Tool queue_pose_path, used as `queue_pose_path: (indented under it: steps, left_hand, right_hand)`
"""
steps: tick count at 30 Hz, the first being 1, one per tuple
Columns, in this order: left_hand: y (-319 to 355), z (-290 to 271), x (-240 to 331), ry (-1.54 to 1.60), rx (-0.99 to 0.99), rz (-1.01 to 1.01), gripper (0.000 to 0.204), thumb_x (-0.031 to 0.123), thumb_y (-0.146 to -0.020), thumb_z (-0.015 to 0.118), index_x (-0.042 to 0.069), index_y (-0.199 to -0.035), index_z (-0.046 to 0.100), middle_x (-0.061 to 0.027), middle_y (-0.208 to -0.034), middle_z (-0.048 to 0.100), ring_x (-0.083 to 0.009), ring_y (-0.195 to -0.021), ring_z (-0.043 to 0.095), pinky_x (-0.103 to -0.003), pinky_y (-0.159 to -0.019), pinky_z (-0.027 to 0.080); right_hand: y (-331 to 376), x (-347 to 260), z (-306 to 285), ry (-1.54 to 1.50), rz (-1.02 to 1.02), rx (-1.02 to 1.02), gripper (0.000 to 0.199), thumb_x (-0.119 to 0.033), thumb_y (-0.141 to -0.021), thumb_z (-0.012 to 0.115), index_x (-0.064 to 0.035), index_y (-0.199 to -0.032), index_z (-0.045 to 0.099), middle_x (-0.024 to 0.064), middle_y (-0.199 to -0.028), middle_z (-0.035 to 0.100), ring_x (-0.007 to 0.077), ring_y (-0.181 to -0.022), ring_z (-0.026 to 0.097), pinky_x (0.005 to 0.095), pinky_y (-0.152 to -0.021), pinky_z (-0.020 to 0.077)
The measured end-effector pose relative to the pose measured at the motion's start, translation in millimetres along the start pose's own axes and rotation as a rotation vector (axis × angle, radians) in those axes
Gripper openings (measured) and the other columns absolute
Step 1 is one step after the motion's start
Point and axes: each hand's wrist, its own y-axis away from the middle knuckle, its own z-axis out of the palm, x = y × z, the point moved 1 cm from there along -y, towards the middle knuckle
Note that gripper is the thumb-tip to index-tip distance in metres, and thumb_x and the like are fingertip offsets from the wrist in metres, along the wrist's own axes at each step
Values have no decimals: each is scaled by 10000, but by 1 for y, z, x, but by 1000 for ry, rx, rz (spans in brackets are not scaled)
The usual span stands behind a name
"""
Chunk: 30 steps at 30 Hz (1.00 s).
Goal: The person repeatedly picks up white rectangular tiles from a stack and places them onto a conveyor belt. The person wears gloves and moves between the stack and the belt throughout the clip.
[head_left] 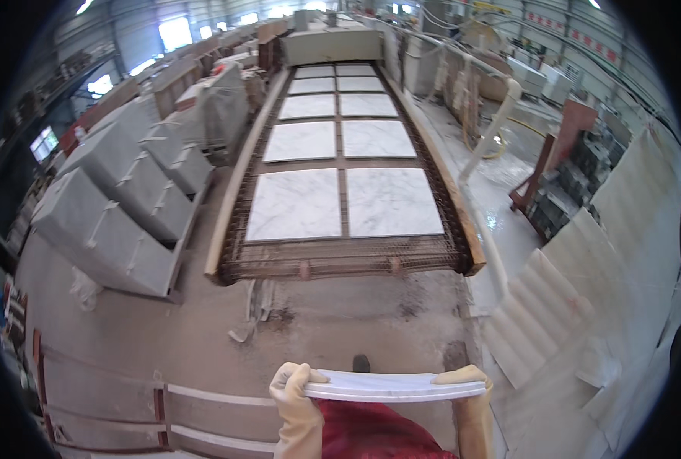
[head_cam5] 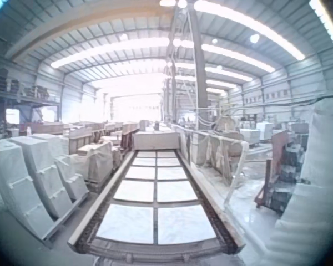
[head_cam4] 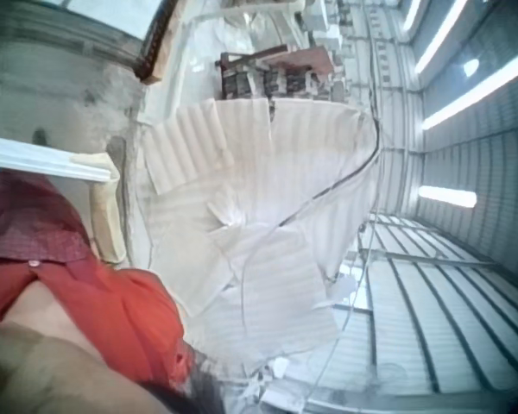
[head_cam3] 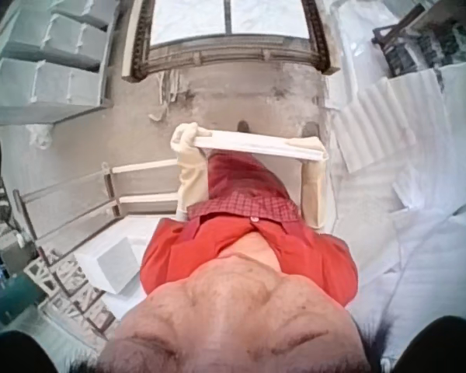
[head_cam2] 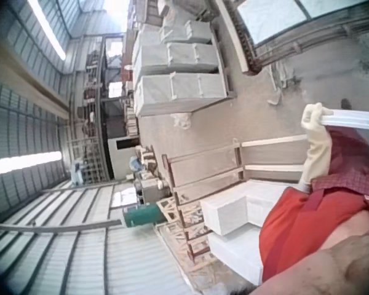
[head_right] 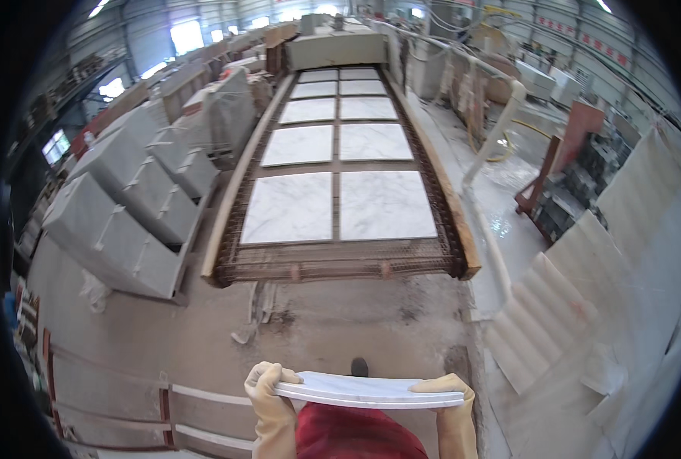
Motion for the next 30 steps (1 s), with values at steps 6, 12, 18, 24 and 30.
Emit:
queue_pose_path:
  steps: [6,12,18,24,30]
  left_hand:
    - [-86,52,-45,-136,-9,-138,141,84,-769,549,25,-654,494,-160,-537,571,-217,-444,520,-336,-496,461]
    - [-164,100,-77,-88,51,-263,162,87,-814,527,21,-669,495,-158,-582,605,-194,-437,534,-306,-423,442]
    - [-218,135,-91,-197,43,-188,184,90,-804,535,27,-638,487,-159,-581,606,-184,-490,531,-316,-518,442]
    - [-251,166,-110,-188,158,-214,181,87,-791,531,33,-625,481,-163,-583,601,-204,-476,511,-345,-516,438]
    - [-258,191,-122,-241,287,-238,193,93,-801,529,38,-625,471,-113,-570,564,-189,-507,470,-353,-531,411]
  right_hand:
    - [-74,12,-7,67,177,184,201,-111,-741,591,58,-695,690,95,-575,625,88,-411,483,190,-384,317]
    - [-176,15,-10,115,452,405,210,-93,-784,533,11,-695,693,92,-634,648,99,-474,517,206,-413,344]
    - [-237,50,-36,174,443,304,187,-120,-795,558,-33,-716,704,87,-663,664,108,-529,560,219,-456,406]
    - [-298,56,-48,64,532,412,205,-54,-847,515,-34,-730,682,108,-732,679,165,-602,633,298,-528,526]
    - [-337,79,-74,198,532,349,248,127,-722,504,-46,-747,681,75,-730,675,129,-597,601,283,-515,505]
